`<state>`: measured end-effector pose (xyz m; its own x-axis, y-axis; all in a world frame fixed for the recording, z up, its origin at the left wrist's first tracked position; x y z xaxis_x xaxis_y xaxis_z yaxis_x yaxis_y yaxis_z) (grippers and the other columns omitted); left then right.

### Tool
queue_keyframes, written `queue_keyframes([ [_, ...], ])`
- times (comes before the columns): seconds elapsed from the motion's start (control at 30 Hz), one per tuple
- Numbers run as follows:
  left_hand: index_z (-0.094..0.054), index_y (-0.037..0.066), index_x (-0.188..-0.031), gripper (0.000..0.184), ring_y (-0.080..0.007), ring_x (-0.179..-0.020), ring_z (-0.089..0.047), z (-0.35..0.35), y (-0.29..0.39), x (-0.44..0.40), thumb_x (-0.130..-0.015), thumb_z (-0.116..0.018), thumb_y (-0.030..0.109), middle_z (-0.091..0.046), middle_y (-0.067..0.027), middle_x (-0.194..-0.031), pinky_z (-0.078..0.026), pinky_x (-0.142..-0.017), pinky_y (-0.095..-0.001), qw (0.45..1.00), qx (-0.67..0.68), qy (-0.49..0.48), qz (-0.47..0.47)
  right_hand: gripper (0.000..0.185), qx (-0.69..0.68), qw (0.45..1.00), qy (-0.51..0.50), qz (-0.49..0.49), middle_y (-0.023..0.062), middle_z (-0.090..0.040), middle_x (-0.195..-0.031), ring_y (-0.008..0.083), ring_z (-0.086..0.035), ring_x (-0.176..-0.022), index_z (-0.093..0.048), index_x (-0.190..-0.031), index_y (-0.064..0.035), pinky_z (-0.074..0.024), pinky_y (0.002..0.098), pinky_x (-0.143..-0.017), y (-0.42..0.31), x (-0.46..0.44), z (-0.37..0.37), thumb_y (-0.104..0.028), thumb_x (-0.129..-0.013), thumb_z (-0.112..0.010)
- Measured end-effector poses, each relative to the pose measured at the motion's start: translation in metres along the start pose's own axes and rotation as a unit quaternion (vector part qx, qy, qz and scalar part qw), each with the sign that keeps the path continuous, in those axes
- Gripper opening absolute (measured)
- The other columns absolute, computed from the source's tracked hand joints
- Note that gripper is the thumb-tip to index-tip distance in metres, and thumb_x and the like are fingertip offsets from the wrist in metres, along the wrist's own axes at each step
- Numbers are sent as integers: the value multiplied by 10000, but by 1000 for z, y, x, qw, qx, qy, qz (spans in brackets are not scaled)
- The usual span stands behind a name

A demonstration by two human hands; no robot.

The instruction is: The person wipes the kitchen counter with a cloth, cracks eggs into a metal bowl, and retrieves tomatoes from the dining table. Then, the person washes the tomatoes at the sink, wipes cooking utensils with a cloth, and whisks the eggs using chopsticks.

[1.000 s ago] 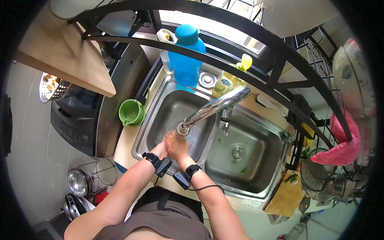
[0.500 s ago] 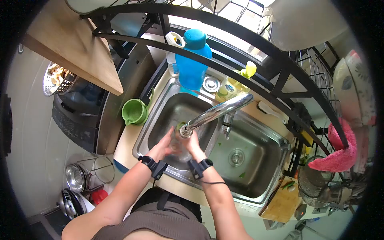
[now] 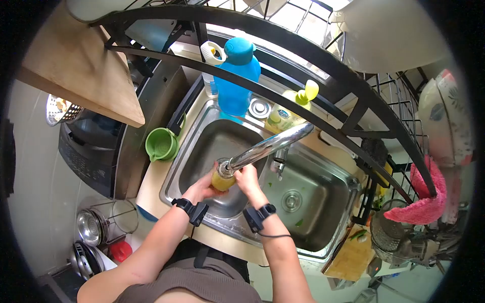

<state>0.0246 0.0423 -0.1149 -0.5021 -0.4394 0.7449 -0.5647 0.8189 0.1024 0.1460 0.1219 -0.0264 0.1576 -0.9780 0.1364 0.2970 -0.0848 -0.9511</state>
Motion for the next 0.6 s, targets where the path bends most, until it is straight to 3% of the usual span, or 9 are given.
queue_keyframes([
  [0.07, -580, 167, -1177, 410, -222, -994, -622, -30, -12, 20, -905, -597, 474, -636, -73, -1122, -509, -854, -434, 992, 8, -111, 53, 275, 59, 998, -32, 20, 104, -682, -995, 221, -643, -941, -654, -1084, -20, -514, 343, -842, -27, -4, -18, -109, -828, -700],
  [0.17, -606, 117, -1134, 369, -231, -998, -626, -31, -17, 24, -942, -530, 422, -652, -92, -1074, -529, -826, -462, 996, -26, -70, 38, 291, 199, 973, 35, 114, 135, -661, -1011, 259, -631, -983, -661, -1090, -53, -504, 356, -869, -24, -2, -14, -141, -818, -708],
  [0.23, -601, 115, -1156, 378, -238, -1001, -625, -30, -14, 15, -943, -524, 417, -650, -95, -1090, -531, -827, -470, 997, 16, -74, 27, 308, 195, 979, 22, 55, 147, -640, -1062, 249, -622, -990, -654, -1095, -51, -496, 348, -868, 9, -1, -7, -151, -810, -715],
  [0.3, -595, 112, -1178, 388, -245, -1003, -625, -39, -8, 9, -944, -518, 412, -648, -97, -1107, -533, -827, -478, 995, 63, -80, 14, 240, 196, 966, 144, 85, 148, -636, -1049, 282, -642, -886, -650, -1081, -39, -515, 404, -793, -3, 22, 26, -136, -861, -659],
  [0.33, -577, 89, -1189, 383, -259, -1009, -620, -53, 0, 11, -936, -518, 371, -637, -110, -1125, -533, -845, -482, 992, 96, -79, -3, 252, 36, 990, 139, 14, 124, -600, -1054, 222, -639, -859, -628, -1118, -34, -523, 334, -757, -22, 41, 36, -161, -902, -648],
  [0.43, -572, 37, -1151, 354, -308, -996, -613, -41, 5, -44, -918, -526, 299, -637, -144, -1091, -527, -892, -492, 981, 163, -103, -34, 229, -56, 992, 77, -81, 81, -676, -941, 146, -646, -805, -638, -1110, -35, -508, 258, -721, -34, 67, 62, -156, -916, -650],
  [0.5, -591, 29, -1081, 313, -317, -981, -612, -46, 39, -44, -913, -548, 290, -647, -150, -1017, -539, -864, -470, 910, -205, -107, -343, 210, 15, 993, 98, -61, 53, -700, -863, 116, -646, -796, -674, -1060, -28, -507, 256, -712, -49, 68, 89, -192, -937, -631],
  [0.53, -604, 43, -1036, 271, -295, -916, -618, -47, 14, -52, -905, -574, 279, -647, -136, -947, -549, -809, -443, 984, 157, -59, -67, 248, 107, 991, 68, -46, 54, -719, -907, 93, -637, -783, -721, -1001, -33, -506, 255, -685, -68, 64, 98, -247, -956, -604],
  [0.6, -606, 27, -1033, 293, -268, -855, -618, -56, 11, -43, -906, -564, 287, -638, -144, -950, -546, -732, -371, 982, 177, -39, -56, 281, 52, 995, 82, -37, 63, -723, -949, 96, -638, -783, -734, -981, -30, -509, 256, -679, -71, 55, 105, -275, -961, -597],
])
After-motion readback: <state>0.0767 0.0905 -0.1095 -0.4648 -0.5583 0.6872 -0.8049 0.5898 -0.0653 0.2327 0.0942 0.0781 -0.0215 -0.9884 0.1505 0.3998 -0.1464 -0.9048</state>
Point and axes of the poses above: each hand's wrist, its own x-axis away from the middle knuckle, its own z-axis out of the back of the hand, y = z × x, the point moved 9 cm from there along -x, towards the middle knuckle
